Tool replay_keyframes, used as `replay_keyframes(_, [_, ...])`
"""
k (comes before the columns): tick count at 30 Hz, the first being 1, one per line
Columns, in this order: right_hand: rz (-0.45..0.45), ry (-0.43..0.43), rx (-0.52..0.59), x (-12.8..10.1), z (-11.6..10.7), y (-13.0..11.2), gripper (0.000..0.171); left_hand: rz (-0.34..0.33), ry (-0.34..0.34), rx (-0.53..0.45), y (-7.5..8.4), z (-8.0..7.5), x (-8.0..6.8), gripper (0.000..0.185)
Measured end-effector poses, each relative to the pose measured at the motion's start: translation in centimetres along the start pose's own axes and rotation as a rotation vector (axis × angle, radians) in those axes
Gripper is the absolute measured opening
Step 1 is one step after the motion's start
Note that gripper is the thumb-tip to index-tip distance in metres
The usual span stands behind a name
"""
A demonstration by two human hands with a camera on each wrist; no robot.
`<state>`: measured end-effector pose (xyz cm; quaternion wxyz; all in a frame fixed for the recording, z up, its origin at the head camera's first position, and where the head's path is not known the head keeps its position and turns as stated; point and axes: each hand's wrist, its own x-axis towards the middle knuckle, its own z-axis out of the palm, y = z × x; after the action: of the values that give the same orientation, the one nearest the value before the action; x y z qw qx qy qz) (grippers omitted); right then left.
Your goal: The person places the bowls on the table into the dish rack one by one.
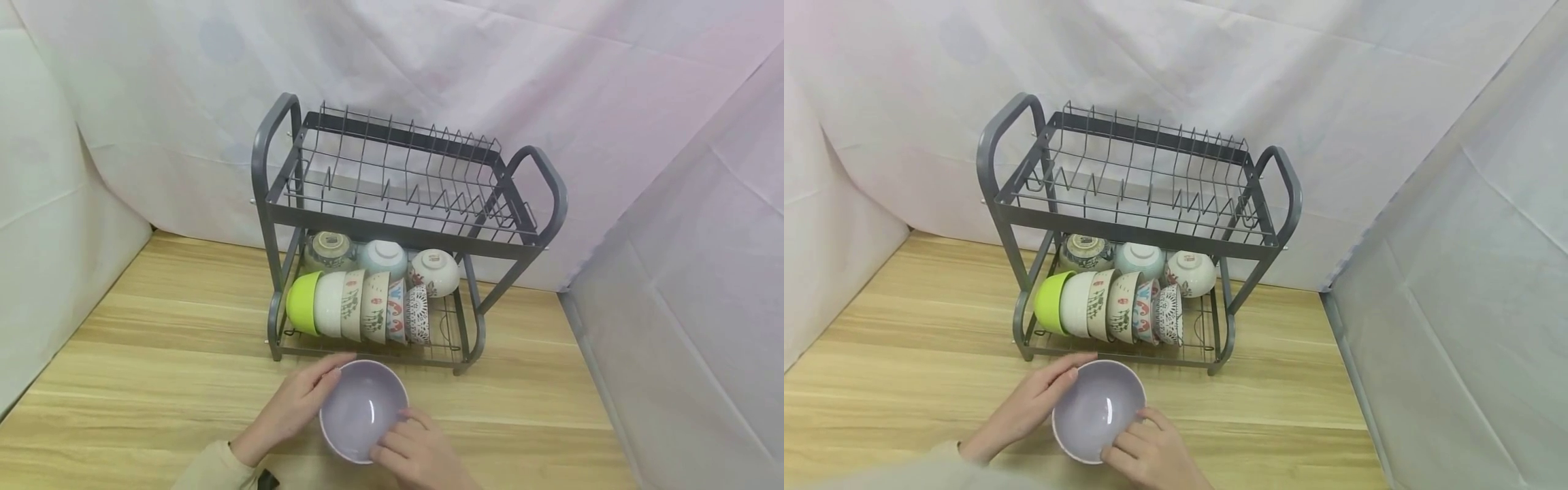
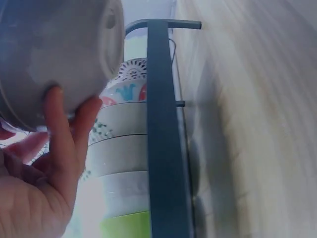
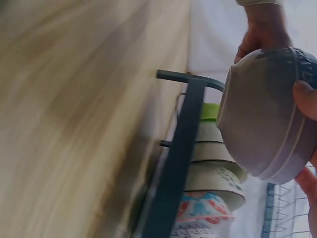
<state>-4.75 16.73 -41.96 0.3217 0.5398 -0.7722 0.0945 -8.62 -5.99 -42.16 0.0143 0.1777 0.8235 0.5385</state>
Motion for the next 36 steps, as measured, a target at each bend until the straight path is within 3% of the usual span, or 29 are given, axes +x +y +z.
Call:
replay_keyframes(2, [0.070, 0.035, 0.070, -0.2, -0.5, 0.2, 0.015, 0.000, 0.015, -0.067, 0.3, -0.4, 0.2, 0.030])
replay_keyframes(5, [0.165, 0.154, 0.181, -0.3, -1.4, 0.9, 0.013, 0.100, 0.142, -0.057, 0.3, -1.4, 0.7, 0.027])
replay_keyframes(9, [0.321, 0.318, 0.321, -1.7, -1.9, 1.9, 0.022, 0.222, 0.425, 0.217, -0.6, -3.7, 1.4, 0.028])
replay_keyframes(11, [0.439, 0.382, 0.440, -2.5, -2.1, 2.4, 0.018, 0.207, 0.523, 0.331, -1.2, -4.8, 1.7, 0.033])
replay_keyframes(14, [0.653, 0.485, 0.618, -3.6, -2.4, 2.9, 0.017, 0.165, 0.594, 0.433, -2.2, -6.0, 2.3, 0.042])
replay_keyframes(19, [1.002, 0.655, 0.740, -3.8, -2.9, 4.1, 0.036, 0.123, 0.565, 0.486, -3.9, -6.5, 2.8, 0.044])
replay_keyframes(21, [1.060, 0.729, 0.861, -3.8, -2.7, 4.8, 0.036, 0.136, 0.545, 0.495, -4.5, -6.2, 2.9, 0.042])
replay_keyframes(26, [0.972, 0.931, 1.214, -3.6, -1.5, 6.7, 0.037, 0.162, 0.529, 0.514, -5.3, -5.7, 3.1, 0.038])
replay_keyframes(29, [1.006, 0.971, 1.247, -3.6, -0.6, 7.6, 0.036, 0.156, 0.516, 0.505, -5.2, -5.7, 3.2, 0.036])
replay_keyframes(36, [1.220, 0.992, 1.219, -3.6, 1.4, 9.2, 0.031, 0.118, 0.492, 0.510, -4.8, -5.8, 3.4, 0.032])
